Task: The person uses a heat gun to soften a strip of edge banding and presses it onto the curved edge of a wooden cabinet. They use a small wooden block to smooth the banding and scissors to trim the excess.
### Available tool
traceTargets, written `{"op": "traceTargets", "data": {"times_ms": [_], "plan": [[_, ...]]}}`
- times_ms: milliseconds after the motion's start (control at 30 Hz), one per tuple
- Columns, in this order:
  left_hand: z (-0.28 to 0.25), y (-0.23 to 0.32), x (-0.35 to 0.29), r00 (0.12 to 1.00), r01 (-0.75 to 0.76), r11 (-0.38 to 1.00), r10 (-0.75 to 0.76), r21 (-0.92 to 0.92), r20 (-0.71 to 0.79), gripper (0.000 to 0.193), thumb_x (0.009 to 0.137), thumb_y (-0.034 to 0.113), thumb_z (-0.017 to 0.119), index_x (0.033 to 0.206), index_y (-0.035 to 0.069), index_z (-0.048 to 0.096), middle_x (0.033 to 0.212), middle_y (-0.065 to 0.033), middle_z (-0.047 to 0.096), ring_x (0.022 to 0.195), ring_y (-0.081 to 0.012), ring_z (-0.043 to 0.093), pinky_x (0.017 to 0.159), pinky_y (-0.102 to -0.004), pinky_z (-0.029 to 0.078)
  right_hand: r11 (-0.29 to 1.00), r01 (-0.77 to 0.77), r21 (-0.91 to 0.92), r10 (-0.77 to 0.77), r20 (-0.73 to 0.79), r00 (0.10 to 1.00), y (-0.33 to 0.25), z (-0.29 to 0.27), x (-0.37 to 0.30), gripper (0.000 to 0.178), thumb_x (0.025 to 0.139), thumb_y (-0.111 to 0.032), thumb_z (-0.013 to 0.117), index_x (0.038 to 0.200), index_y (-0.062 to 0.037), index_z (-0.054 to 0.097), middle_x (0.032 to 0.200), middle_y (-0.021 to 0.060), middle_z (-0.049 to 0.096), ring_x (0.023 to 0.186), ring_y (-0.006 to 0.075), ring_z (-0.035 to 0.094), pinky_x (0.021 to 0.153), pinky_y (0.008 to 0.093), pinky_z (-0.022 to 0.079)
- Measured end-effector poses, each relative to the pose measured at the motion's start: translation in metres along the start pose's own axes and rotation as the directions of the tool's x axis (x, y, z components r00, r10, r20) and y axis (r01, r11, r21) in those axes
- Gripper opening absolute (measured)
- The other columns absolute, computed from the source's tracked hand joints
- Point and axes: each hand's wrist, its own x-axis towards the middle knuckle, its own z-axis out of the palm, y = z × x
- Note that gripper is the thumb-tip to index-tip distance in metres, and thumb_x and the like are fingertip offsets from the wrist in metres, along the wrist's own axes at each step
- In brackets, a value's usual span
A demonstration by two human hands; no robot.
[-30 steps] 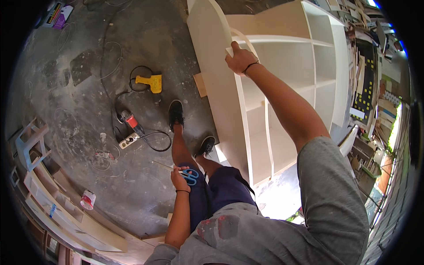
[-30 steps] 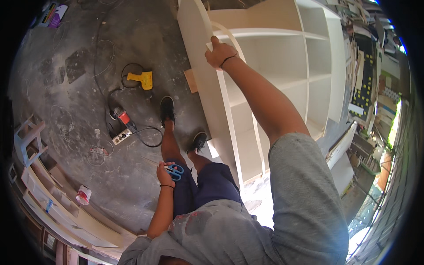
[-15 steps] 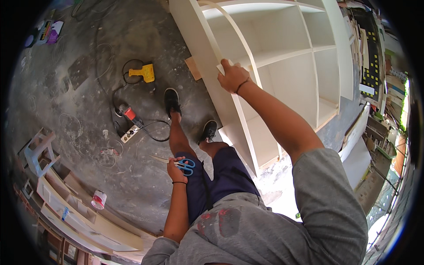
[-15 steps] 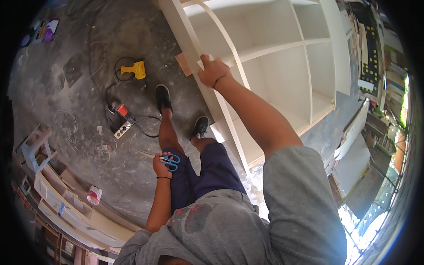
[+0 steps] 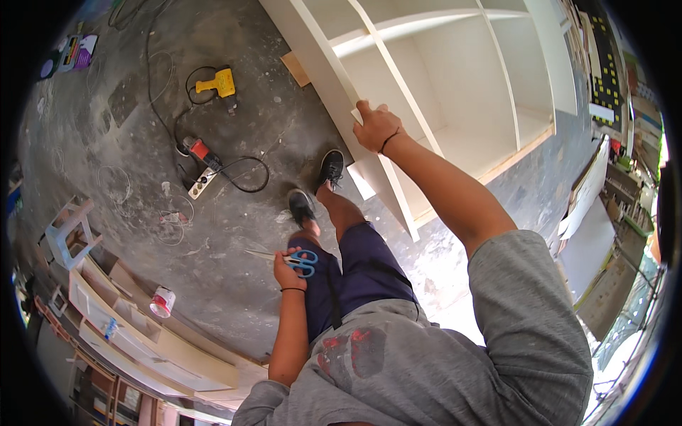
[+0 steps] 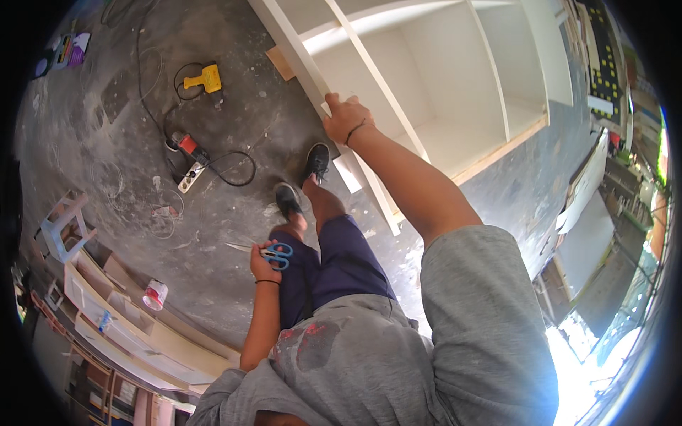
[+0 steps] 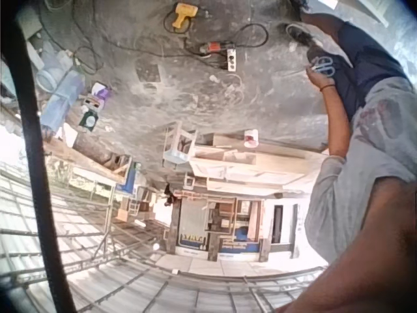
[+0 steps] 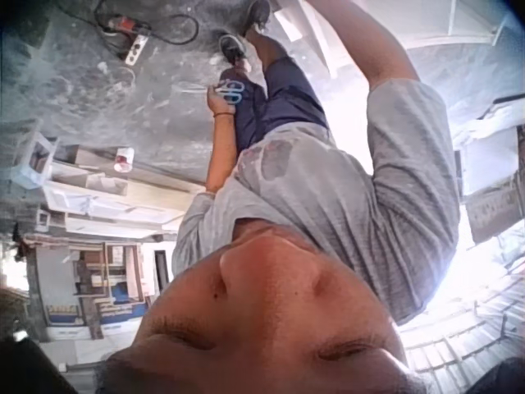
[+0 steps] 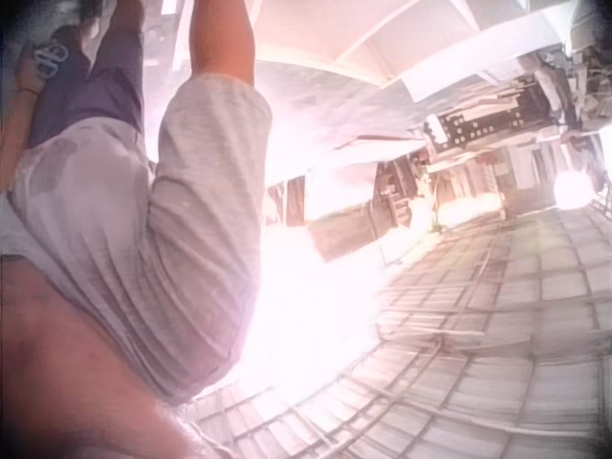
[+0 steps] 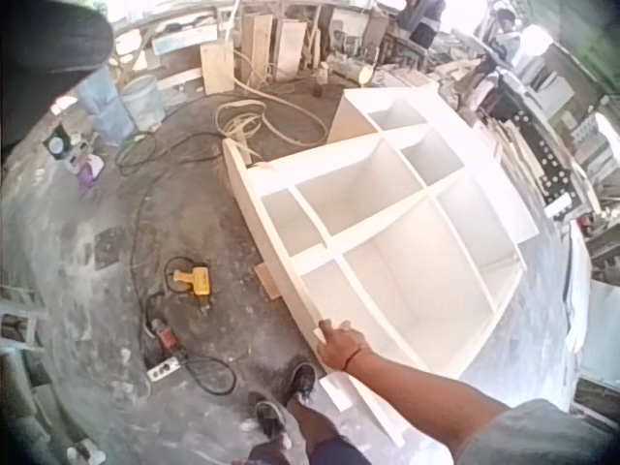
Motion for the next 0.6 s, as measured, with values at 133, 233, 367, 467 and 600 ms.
{"op": "traceTargets", "data": {"times_ms": [133,233,367,467,600], "plan": [[-0.037,-0.030,-0.014,0.995,0.099,0.992,-0.099,0.078,-0.008,0.026,0.100,0.033,0.040,0.090,0.010,0.046,0.086,-0.0100,0.061,0.090,-0.0271,0.064,0.073,-0.0430,0.056,0.999,-0.013,0.051,0.015,-0.029,0.999,0.029,0.034,-0.044,0.054,0.088,-0.034,0.050,0.136,-0.0131,0.037,0.117,0.0306,0.051,0.100,0.0461,0.060,0.084,0.0507,0.051],[-0.064,-0.036,-0.014,0.999,0.038,0.987,-0.042,0.155,0.017,0.026,0.101,0.031,0.038,0.089,0.009,0.046,0.086,-0.0111,0.061,0.089,-0.0274,0.064,0.073,-0.0430,0.056,0.997,-0.024,0.079,0.028,-0.038,0.999,0.056,0.069,-0.083,0.053,0.088,-0.034,0.050,0.134,-0.0119,0.038,0.114,0.0319,0.052,0.095,0.0466,0.061,0.081,0.0498,0.052],[-0.090,-0.029,-0.016,0.999,0.003,0.980,-0.012,0.198,0.042,0.026,0.100,0.030,0.039,0.089,0.008,0.046,0.086,-0.0114,0.061,0.091,-0.0277,0.064,0.075,-0.0430,0.057,0.996,-0.060,0.062,0.062,-0.038,0.997,0.091,0.113,-0.133,0.052,0.089,-0.034,0.049,0.134,-0.0113,0.038,0.110,0.0315,0.054,0.094,0.0453,0.062,0.080,0.0485,0.052],[-0.108,-0.021,-0.017,0.997,-0.039,0.971,0.023,0.236,0.071,0.025,0.099,0.032,0.040,0.090,0.009,0.047,0.090,-0.0114,0.062,0.093,-0.0278,0.064,0.077,-0.0434,0.056,0.992,-0.078,0.098,0.082,-0.031,0.996,0.113,0.133,-0.165,0.052,0.089,-0.035,0.048,0.135,-0.0115,0.037,0.110,0.0323,0.054,0.094,0.0453,0.061,0.081,0.0483,0.052],[-0.139,-0.017,-0.016,0.998,-0.059,0.969,0.048,0.240,0.049,0.027,0.099,0.033,0.039,0.091,0.009,0.047,0.092,-0.0120,0.062,0.094,-0.0281,0.064,0.079,-0.0431,0.055,0.984,-0.139,0.108,0.142,-0.020,0.990,0.139,0.168,-0.217,0.055,0.089,-0.037,0.048,0.136,-0.0115,0.036,0.112,0.0340,0.053,0.096,0.0458,0.061,0.083,0.0484,0.051]]}}
